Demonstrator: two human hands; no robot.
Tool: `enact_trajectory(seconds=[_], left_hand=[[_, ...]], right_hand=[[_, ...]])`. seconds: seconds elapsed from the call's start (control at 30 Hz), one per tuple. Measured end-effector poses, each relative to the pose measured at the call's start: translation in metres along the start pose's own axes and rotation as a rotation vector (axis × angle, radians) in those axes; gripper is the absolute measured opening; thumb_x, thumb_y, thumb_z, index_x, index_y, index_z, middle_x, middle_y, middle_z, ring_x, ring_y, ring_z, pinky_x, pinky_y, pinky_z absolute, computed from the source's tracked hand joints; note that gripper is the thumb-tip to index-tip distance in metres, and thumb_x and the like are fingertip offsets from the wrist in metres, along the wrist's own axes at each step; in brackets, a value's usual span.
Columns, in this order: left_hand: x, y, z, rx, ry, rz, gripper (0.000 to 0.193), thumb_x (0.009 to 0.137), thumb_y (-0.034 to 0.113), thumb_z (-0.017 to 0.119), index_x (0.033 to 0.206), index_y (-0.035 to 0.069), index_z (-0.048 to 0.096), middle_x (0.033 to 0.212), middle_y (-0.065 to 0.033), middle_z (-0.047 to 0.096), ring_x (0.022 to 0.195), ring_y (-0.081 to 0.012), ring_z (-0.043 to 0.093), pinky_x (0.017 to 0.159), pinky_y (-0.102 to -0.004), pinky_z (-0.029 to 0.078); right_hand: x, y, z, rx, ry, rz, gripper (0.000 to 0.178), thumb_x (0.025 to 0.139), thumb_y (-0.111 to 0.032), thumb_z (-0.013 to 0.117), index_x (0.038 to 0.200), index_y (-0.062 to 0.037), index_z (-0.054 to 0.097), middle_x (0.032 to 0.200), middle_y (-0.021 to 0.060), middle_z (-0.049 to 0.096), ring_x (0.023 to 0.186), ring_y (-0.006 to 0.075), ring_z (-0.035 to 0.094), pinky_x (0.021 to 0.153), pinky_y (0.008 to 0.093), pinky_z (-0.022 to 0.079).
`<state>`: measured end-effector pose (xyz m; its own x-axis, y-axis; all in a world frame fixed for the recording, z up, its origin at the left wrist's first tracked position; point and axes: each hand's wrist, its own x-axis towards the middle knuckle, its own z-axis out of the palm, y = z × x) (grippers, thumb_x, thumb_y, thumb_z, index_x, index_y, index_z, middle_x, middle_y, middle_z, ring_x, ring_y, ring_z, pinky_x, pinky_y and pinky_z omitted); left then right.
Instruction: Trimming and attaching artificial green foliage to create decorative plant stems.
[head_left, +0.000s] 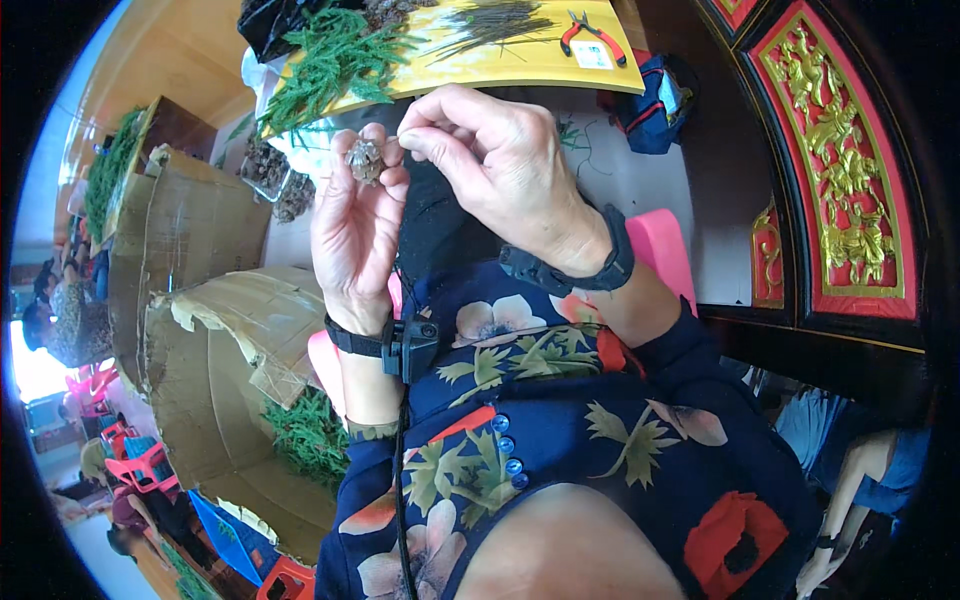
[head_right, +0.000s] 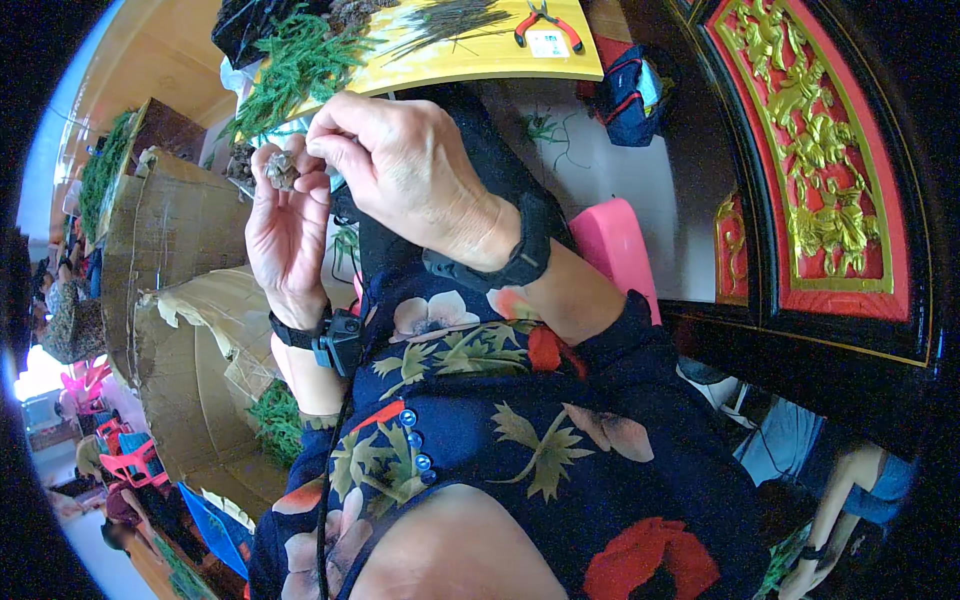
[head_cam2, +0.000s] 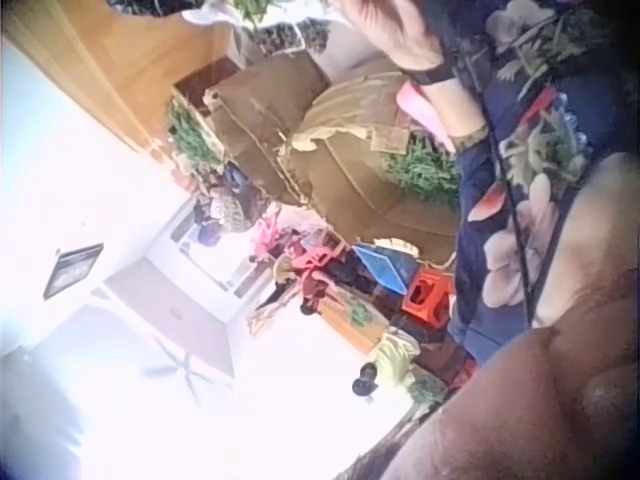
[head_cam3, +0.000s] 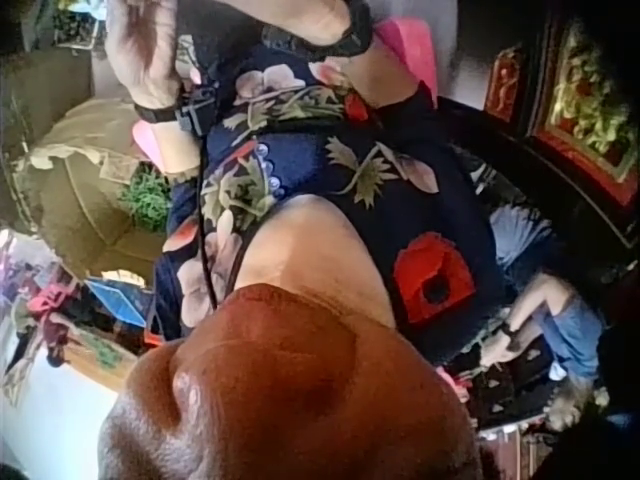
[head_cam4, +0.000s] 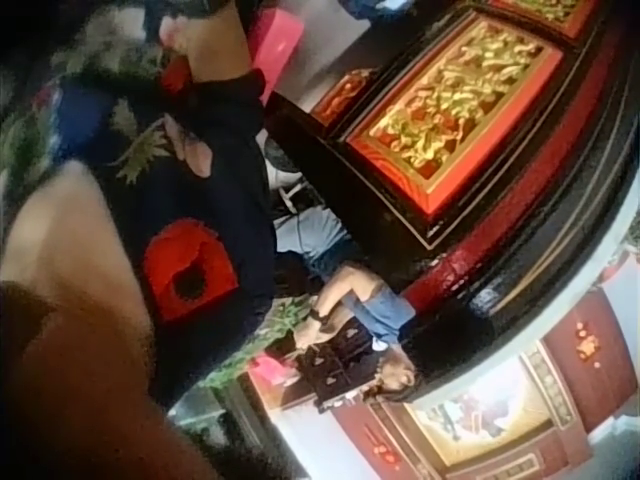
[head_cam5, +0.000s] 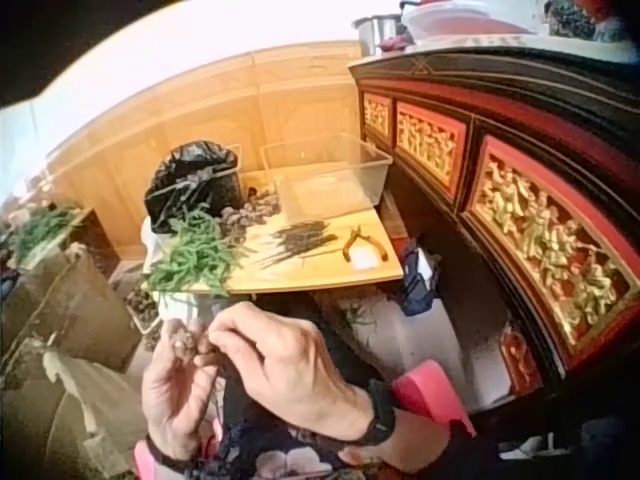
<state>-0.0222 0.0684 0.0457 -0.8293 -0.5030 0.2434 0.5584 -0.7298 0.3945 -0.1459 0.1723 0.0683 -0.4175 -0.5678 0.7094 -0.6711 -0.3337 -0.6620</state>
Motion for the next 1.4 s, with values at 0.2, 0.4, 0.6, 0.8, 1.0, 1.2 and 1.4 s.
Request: enact_trajectory(seconds=[0.2,0.4,0.6,0.8,1.0,1.2,1.4], left_hand=[[0.001,0.002,0.006,0.303,-0.029,0.048,0.021,0.093,0.017,0.053,0.109,0.003,0.052,0.113,-0.0141,0.053,0.098,-0.0231,0.053,0.083,-0.0302,0.045],[0.001,0.007,0.004,0.481,-0.085,-0.058,0.02,0.092,0.021,0.054,0.104,0.005,0.051,0.11,-0.0145,0.055,0.092,-0.0208,0.053,0.076,-0.0269,0.044],[-0.001,0.014,0.005,0.491,-0.157,-0.152,0.021,0.091,0.023,0.056,0.103,0.006,0.051,0.106,-0.0172,0.058,0.088,-0.02,0.054,0.072,-0.0255,0.043],[0.001,0.01,0.015,0.589,-0.017,-0.117,0.031,0.09,0.019,0.057,0.114,0.004,0.045,0.1,-0.0184,0.061,0.084,-0.0173,0.056,0.072,-0.0242,0.043],[0.002,0.006,0.018,0.559,0.081,-0.075,0.042,0.088,0.016,0.059,0.123,0.003,0.039,0.101,-0.0169,0.061,0.085,-0.0162,0.057,0.072,-0.0231,0.043],[0.002,-0.004,0.023,0.594,0.191,-0.036,0.048,0.083,0.009,0.063,0.124,0.003,0.038,0.1,-0.0105,0.061,0.089,-0.0142,0.058,0.072,-0.0231,0.043],[0.003,-0.007,0.032,0.575,0.204,-0.04,0.046,0.084,0.006,0.062,0.124,0.004,0.038,0.096,-0.0061,0.06,0.081,-0.0101,0.055,0.069,-0.021,0.042]], right_hand=[[0.007,0.002,-0.012,0.19,-0.082,0.071,0.006,0.082,-0.001,0.062,0.088,0.0001,0.063,0.073,0.0047,0.063,0.066,0.0074,0.061,0.059,0.0194,0.047],[0.012,0.013,-0.022,0.057,-0.13,-0.104,0.007,0.081,-0.001,0.064,0.088,0.0011,0.063,0.074,0.0056,0.064,0.067,0.0078,0.06,0.06,0.0194,0.048],[0.014,0.016,-0.026,0.077,-0.192,-0.243,0.01,0.08,-0.001,0.065,0.091,-0.0003,0.064,0.074,0.0049,0.065,0.066,0.0077,0.06,0.06,0.0201,0.048],[0.012,0.006,-0.022,0.179,-0.183,0.124,0.016,0.081,-0.004,0.065,0.097,-0.0014,0.064,0.077,0.0027,0.065,0.069,0.0047,0.058,0.06,0.0183,0.046],[0.005,0.017,-0.01,0.549,-0.263,0.49,0.021,0.085,-0.01,0.063,0.102,0.0019,0.062,0.082,0.0021,0.064,0.071,0.0012,0.056,0.059,0.0153,0.044],[0.004,0.009,-0.003,0.599,-0.271,0.533,0.022,0.085,-0.013,0.064,0.102,0.0023,0.062,0.08,0.0015,0.062,0.068,0.0005,0.053,0.057,0.015,0.042],[0.004,0.002,-0.003,0.424,-0.211,0.437,0.024,0.085,-0.014,0.066,0.1,0.0034,0.062,0.079,0.0006,0.061,0.069,0.0023,0.057,0.059,0.015,0.045]])
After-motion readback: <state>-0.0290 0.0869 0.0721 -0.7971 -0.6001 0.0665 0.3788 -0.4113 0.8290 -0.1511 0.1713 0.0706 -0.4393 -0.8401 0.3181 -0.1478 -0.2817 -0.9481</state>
